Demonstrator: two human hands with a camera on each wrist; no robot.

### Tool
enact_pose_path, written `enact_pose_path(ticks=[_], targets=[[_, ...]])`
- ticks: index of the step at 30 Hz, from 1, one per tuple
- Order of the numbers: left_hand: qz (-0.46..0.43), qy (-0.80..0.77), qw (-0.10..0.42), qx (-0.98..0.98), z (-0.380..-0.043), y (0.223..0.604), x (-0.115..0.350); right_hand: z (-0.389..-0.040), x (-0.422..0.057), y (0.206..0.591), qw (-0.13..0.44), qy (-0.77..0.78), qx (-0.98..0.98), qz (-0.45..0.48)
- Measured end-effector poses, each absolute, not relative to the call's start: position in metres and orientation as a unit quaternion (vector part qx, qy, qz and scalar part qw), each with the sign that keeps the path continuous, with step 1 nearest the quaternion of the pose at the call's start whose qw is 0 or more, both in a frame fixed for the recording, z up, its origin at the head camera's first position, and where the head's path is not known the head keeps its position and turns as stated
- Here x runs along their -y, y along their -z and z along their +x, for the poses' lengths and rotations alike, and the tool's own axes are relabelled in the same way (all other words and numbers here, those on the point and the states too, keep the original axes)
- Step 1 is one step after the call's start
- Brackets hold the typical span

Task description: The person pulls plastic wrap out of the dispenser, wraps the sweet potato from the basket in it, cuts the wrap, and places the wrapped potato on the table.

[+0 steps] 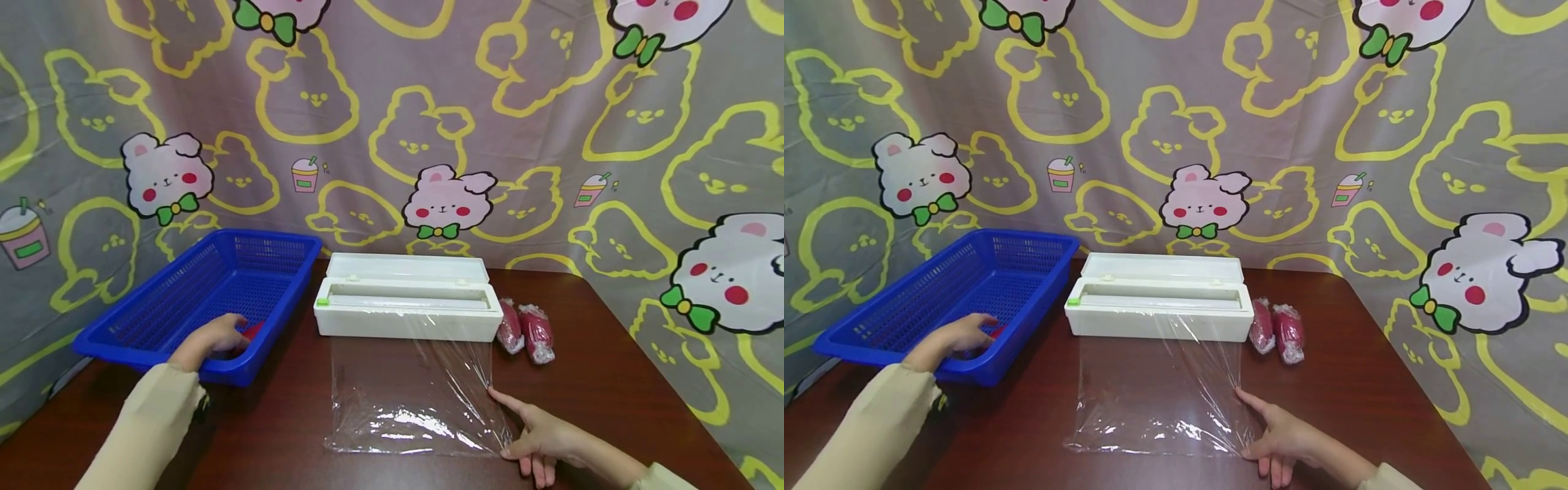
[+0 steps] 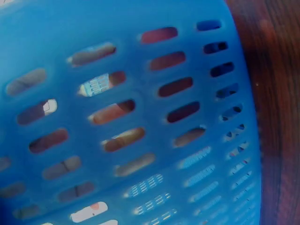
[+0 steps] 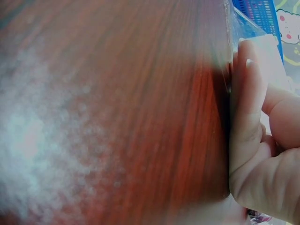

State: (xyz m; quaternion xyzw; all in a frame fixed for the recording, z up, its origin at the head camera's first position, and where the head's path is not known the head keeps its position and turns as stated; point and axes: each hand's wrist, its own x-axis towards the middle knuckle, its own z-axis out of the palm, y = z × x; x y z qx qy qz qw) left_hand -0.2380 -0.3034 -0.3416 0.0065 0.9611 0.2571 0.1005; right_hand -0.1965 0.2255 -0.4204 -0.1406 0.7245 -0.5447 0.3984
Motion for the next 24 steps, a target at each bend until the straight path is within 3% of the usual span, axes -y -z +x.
enact_pose_path(ticks=[6, 13, 24], targets=[[0.005, -0.287, 0.107, -0.952, -0.2373, 0.3414, 0.3033, -0.1969, -0.2261, 0.4205, 0.404, 0.545, -0.722, -0.136], [-0.038, -0.321, -0.005, -0.946, -0.2346, 0.3403, 0.3048, -0.1966, -0.227, 0.4226, 0.398, 0.551, -0.718, -0.15], [-0.093, -0.481, -0.043, -0.871, -0.2299, 0.3328, 0.3038, -0.1959, -0.2269, 0.4227, 0.4, 0.559, -0.708, -0.161]])
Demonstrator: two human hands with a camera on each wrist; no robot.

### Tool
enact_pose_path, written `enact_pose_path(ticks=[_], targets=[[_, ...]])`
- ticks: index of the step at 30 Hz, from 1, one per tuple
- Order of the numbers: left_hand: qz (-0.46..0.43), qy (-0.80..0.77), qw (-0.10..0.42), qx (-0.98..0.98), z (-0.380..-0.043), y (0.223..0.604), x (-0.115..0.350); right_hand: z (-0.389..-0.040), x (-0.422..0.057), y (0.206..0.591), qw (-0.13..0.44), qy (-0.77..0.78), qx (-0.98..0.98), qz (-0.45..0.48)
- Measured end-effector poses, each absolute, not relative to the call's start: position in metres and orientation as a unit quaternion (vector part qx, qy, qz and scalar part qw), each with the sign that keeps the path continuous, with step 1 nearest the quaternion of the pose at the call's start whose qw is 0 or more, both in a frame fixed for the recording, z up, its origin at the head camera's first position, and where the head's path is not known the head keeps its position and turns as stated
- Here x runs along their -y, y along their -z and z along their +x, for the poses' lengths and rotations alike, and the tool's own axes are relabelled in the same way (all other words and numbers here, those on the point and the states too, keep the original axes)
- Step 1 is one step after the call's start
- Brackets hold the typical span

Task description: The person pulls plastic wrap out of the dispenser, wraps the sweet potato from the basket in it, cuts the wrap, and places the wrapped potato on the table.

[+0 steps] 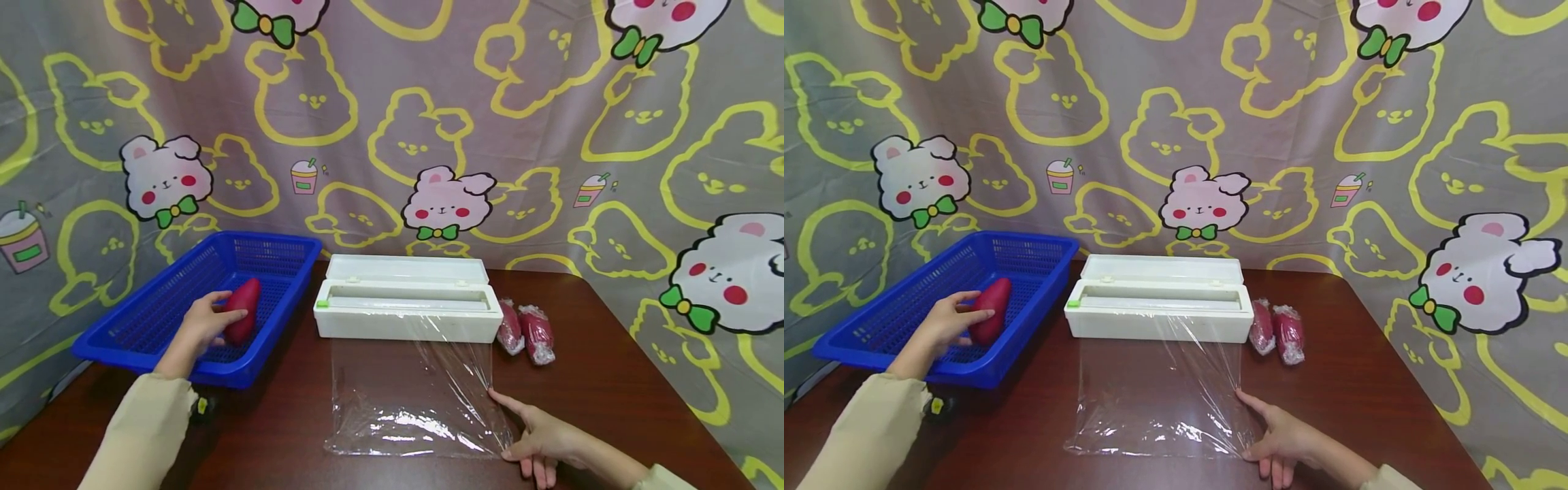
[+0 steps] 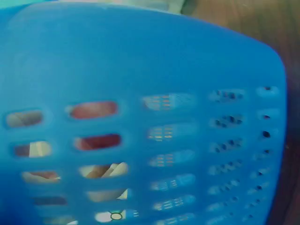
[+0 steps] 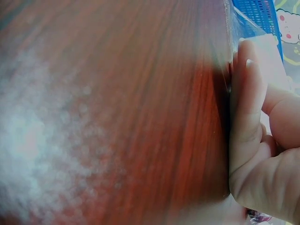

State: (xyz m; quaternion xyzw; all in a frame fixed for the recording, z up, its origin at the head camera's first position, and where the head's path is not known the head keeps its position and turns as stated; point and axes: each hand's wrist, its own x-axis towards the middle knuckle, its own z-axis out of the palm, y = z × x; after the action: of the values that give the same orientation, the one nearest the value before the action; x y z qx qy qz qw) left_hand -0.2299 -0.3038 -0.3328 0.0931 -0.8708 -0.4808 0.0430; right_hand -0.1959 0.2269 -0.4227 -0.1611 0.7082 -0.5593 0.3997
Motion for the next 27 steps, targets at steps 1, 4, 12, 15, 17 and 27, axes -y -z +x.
enact_pose_path(ticks=[1, 4, 12, 15, 17, 27], targets=[[0.092, 0.482, 0.049, 0.87, -0.229, 0.331, 0.303, -0.196, -0.227, 0.423, 0.4, 0.559, -0.709, -0.161], [0.084, 0.483, 0.067, 0.869, -0.226, 0.322, 0.299, -0.196, -0.227, 0.423, 0.398, 0.557, -0.712, -0.159], [0.025, 0.509, 0.1, 0.855, -0.219, 0.299, 0.279, -0.195, -0.228, 0.424, 0.389, 0.555, -0.719, -0.158], [-0.004, 0.531, 0.103, 0.841, -0.216, 0.292, 0.269, -0.195, -0.227, 0.424, 0.386, 0.554, -0.721, -0.156], [-0.022, 0.544, 0.1, 0.833, -0.215, 0.289, 0.262, -0.195, -0.227, 0.424, 0.384, 0.552, -0.724, -0.156], [-0.1, 0.568, 0.063, 0.814, -0.208, 0.281, 0.226, -0.193, -0.226, 0.424, 0.378, 0.555, -0.725, -0.155]])
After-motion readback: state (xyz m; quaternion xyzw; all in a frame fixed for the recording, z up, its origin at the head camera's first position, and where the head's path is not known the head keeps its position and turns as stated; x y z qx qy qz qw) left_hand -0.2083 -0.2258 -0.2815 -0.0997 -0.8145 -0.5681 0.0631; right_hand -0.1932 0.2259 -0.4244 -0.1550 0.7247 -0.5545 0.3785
